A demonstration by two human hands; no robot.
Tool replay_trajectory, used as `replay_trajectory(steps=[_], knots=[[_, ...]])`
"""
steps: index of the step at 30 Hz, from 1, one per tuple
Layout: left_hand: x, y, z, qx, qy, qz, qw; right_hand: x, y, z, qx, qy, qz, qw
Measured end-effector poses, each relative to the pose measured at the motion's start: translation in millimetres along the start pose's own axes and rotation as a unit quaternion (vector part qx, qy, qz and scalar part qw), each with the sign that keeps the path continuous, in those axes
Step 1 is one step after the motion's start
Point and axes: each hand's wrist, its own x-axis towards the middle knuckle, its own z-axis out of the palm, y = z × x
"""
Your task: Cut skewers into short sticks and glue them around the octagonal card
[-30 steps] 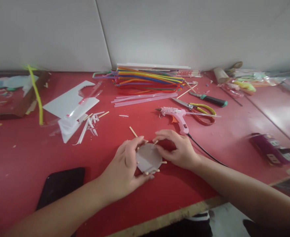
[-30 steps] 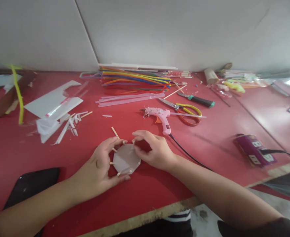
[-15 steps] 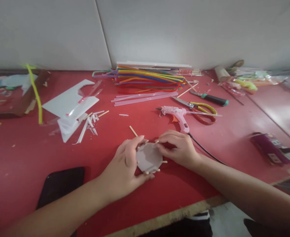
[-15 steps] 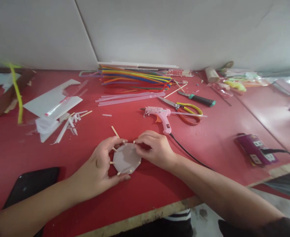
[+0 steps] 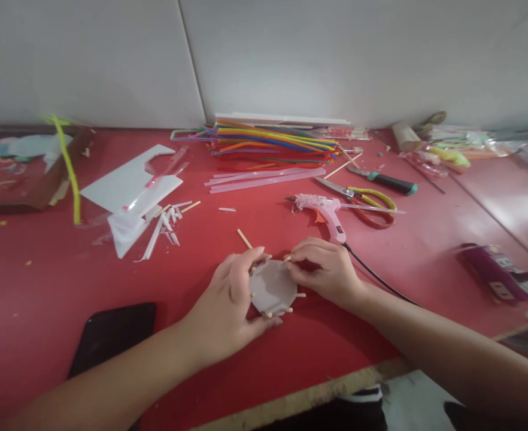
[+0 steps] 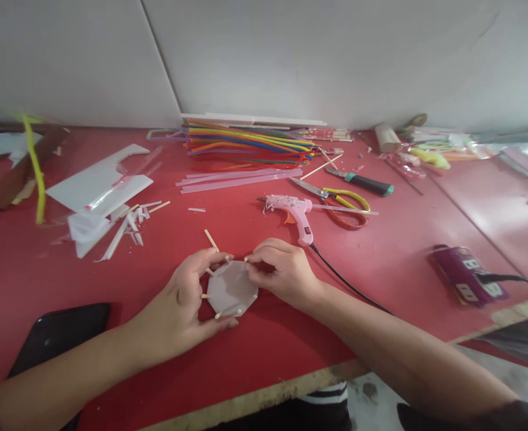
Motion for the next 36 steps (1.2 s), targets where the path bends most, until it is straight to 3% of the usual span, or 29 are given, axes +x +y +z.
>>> replay_trajectory(steps=[19, 36], knots=[[0.0, 1.7, 0.0, -0.006, 0.007, 0.006, 1.000, 3.8, -0.1, -5.7, 0.014, -0.072, -0.003, 0.997], [-0.4, 1.1, 0.2, -0.011, -0.002, -0.002, 1.000, 2.5, -0.6, -5.3, 0.017, -0.070, 0.025, 0.997]])
